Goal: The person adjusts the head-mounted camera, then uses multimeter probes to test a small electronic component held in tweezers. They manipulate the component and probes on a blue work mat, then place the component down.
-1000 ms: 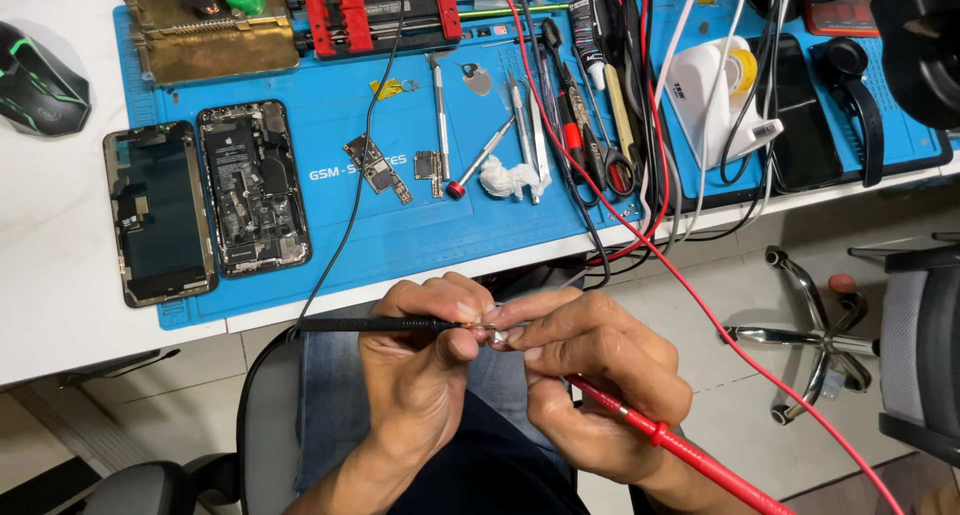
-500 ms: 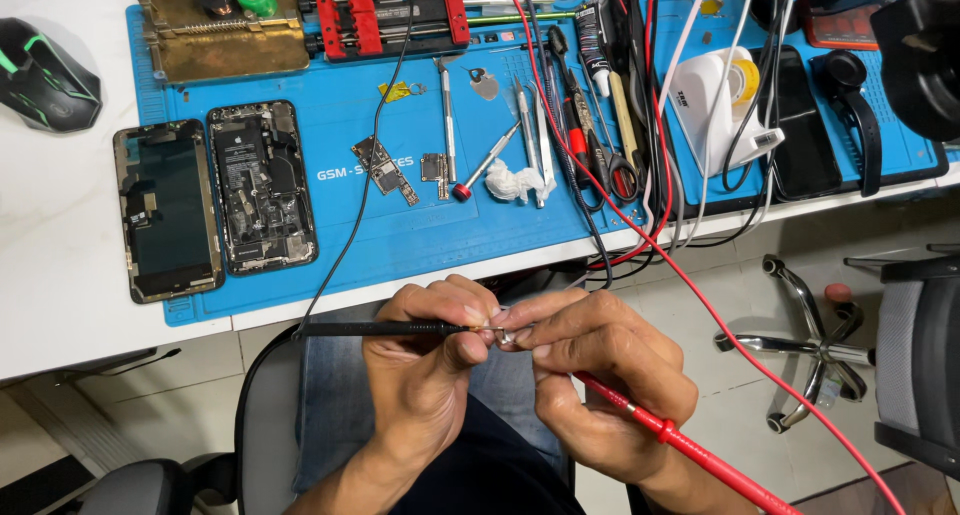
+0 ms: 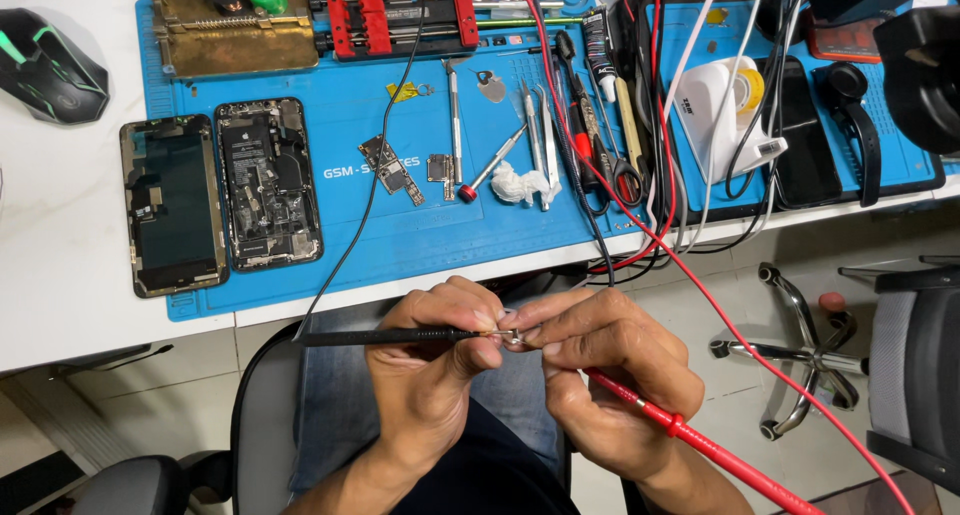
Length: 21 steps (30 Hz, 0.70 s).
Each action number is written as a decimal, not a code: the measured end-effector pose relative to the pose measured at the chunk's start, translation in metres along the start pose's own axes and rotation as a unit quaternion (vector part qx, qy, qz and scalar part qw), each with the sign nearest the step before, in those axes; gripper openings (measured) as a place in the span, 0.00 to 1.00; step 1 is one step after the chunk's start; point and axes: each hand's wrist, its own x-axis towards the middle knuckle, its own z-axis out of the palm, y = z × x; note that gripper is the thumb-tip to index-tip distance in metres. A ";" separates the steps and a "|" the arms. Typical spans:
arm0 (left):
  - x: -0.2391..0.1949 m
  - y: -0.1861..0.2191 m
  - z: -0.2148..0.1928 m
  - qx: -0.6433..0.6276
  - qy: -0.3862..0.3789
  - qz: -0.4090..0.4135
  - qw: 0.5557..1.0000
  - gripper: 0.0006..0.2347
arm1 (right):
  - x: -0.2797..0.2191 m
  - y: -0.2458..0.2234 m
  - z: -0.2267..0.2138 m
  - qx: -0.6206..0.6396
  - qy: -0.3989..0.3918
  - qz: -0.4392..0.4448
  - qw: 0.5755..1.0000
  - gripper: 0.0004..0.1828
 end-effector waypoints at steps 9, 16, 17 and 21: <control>-0.001 0.003 0.006 0.045 -0.007 0.028 0.999 0.09 | -0.005 0.008 -0.006 0.039 0.002 0.032 0.999 0.07; -0.002 0.005 0.008 0.040 0.000 0.028 0.999 0.10 | -0.010 0.011 -0.007 0.040 0.001 0.048 0.998 0.06; -0.002 0.005 0.009 0.038 0.000 0.027 0.999 0.10 | -0.010 0.012 -0.008 0.036 0.004 0.052 0.998 0.06; -0.001 0.005 0.008 0.056 0.001 0.031 0.998 0.11 | -0.012 0.012 -0.009 0.029 0.005 0.053 0.998 0.07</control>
